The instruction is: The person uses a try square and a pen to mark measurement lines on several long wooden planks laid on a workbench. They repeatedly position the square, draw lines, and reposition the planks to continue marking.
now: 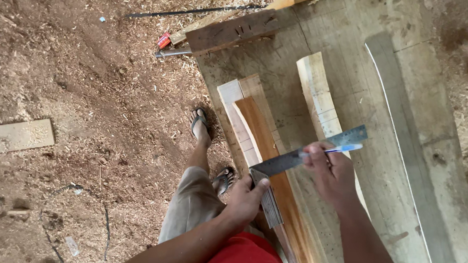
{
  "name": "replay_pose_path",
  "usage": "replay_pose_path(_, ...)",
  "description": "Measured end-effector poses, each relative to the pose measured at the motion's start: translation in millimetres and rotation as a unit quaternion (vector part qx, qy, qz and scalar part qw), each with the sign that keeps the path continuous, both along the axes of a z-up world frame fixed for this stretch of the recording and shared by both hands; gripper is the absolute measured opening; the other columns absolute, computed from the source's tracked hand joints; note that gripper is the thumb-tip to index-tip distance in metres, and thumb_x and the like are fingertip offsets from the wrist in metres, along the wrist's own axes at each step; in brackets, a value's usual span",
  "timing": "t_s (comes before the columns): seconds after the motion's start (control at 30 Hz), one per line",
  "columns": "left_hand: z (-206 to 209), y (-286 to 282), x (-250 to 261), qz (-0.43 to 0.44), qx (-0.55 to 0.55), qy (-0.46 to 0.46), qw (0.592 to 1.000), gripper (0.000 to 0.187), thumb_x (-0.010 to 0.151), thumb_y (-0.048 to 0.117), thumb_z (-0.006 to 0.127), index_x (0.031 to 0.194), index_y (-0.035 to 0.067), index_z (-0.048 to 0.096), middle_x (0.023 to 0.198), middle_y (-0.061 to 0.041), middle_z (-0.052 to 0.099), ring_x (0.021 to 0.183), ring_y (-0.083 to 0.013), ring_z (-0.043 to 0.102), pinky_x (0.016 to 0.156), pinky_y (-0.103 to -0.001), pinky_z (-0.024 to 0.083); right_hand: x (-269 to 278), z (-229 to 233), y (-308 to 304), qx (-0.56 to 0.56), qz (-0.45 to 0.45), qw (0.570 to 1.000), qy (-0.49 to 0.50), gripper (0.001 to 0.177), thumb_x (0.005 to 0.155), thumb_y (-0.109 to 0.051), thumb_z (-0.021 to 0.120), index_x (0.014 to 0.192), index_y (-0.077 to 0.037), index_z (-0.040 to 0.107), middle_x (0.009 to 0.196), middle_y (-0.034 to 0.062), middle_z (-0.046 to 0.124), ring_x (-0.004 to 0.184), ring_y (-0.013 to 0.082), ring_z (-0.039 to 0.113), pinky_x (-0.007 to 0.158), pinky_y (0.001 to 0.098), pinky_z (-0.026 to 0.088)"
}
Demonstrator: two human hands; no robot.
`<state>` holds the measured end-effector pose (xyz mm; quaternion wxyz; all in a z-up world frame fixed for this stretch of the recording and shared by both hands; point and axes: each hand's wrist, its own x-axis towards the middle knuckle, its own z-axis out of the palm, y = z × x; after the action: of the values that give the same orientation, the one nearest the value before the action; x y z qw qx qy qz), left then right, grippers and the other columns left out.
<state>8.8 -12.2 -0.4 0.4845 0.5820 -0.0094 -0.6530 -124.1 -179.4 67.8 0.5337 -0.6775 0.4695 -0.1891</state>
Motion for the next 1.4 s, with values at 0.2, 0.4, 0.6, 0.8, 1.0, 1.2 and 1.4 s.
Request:
replay_pose_path(0.2,13.2,7.9,7.3,-0.028,-0.072,0.008,0.997,0.026,0.102,0.027,0.063,0.109,0.002,0.067,0.088,-0.003,0.071,0.075,-0.0113,0.069,0.070,-0.031,0.060,-27.2,1.0,47.9,-0.059,0.047,0.990,0.115,0.016,0.104,-0.021,0.059,0.106,-0.008,0.066,0.090,0.0058,0.069,0.081,0.0160,0.066,0.075,0.0335,0.055)
replay_pose_path(0.4,58.7,7.0,-6.8,-0.249,-0.167,-0.008,0.954,0.027,0.100,0.025,0.068,0.117,0.004,0.070,0.094,-0.004,0.072,0.083,-0.0091,0.067,0.075,-0.029,0.057,-62.8,25.2,115.6,-0.198,0.072,0.973,0.096,0.054,0.078,-0.033,0.081,0.120,-0.003,0.065,0.099,0.0128,0.071,0.086,0.0242,0.068,0.072,0.0359,0.053)
replay_pose_path(0.6,82.6,-4.9,-28.4,-0.488,-0.327,-0.263,0.765,0.041,0.093,0.036,0.073,0.122,0.006,0.069,0.115,-0.011,0.072,0.108,-0.0248,0.069,0.092,-0.041,0.057,-117.1,20.6,175.0,-0.108,-0.193,0.968,0.118,0.038,0.083,-0.029,0.079,0.111,-0.006,0.068,0.093,0.0061,0.072,0.078,0.0185,0.068,0.070,0.0341,0.054)
replay_pose_path(0.8,47.1,-22.9,-44.2,-0.589,-0.557,-0.472,0.348,0.075,0.075,0.041,0.079,0.140,0.012,0.057,0.140,-0.024,0.054,0.134,-0.0452,0.042,0.109,-0.074,0.031,-150.2,23.0,264.4,-0.092,-0.420,0.871,0.240,0.033,0.083,-0.028,0.079,0.104,-0.004,0.071,0.081,0.0062,0.061,0.061,0.0170,0.050,0.056,0.0340,0.045)
replay_pose_path(1.0,1.5,-39.5,-61.8,-0.640,-0.570,-0.459,0.235,0.055,0.094,0.024,0.071,0.146,0.017,0.056,0.146,-0.010,0.054,0.129,-0.0320,0.051,0.111,-0.056,0.033,-123.9,7.7,343.0,-0.036,-0.553,0.798,0.238,0.032,0.083,-0.027,0.076,0.103,-0.003,0.071,0.076,0.0027,0.061,0.060,0.0123,0.050,0.052,0.0321,0.044)
replay_pose_path(1.2,8.4,-79.5,-92.2,-0.685,-0.498,-0.478,0.233,0.039,0.104,0.042,0.057,0.132,0.014,0.060,0.141,-0.008,0.056,0.137,-0.0294,0.045,0.119,-0.060,0.021,-100.6,-0.6,390.0,-0.028,-0.570,0.795,0.204,0.021,0.089,-0.023,0.069,0.097,-0.004,0.071,0.081,0.0019,0.066,0.056,0.0115,0.055,0.046,0.0300,0.046)
replay_pose_path(1.4,34.4,-76.2,-102.0,-0.728,-0.406,-0.512,0.206,0.091,0.080,0.069,0.068,0.144,0.007,0.048,0.143,-0.013,0.052,0.137,-0.0299,0.043,0.115,-0.051,0.026,-93.1,1.0,420.9,-0.060,-0.608,0.769,0.188,0.026,0.084,-0.019,0.074,0.100,0.000,0.069,0.088,0.0073,0.064,0.065,0.0128,0.062,0.054,0.0288,0.053)
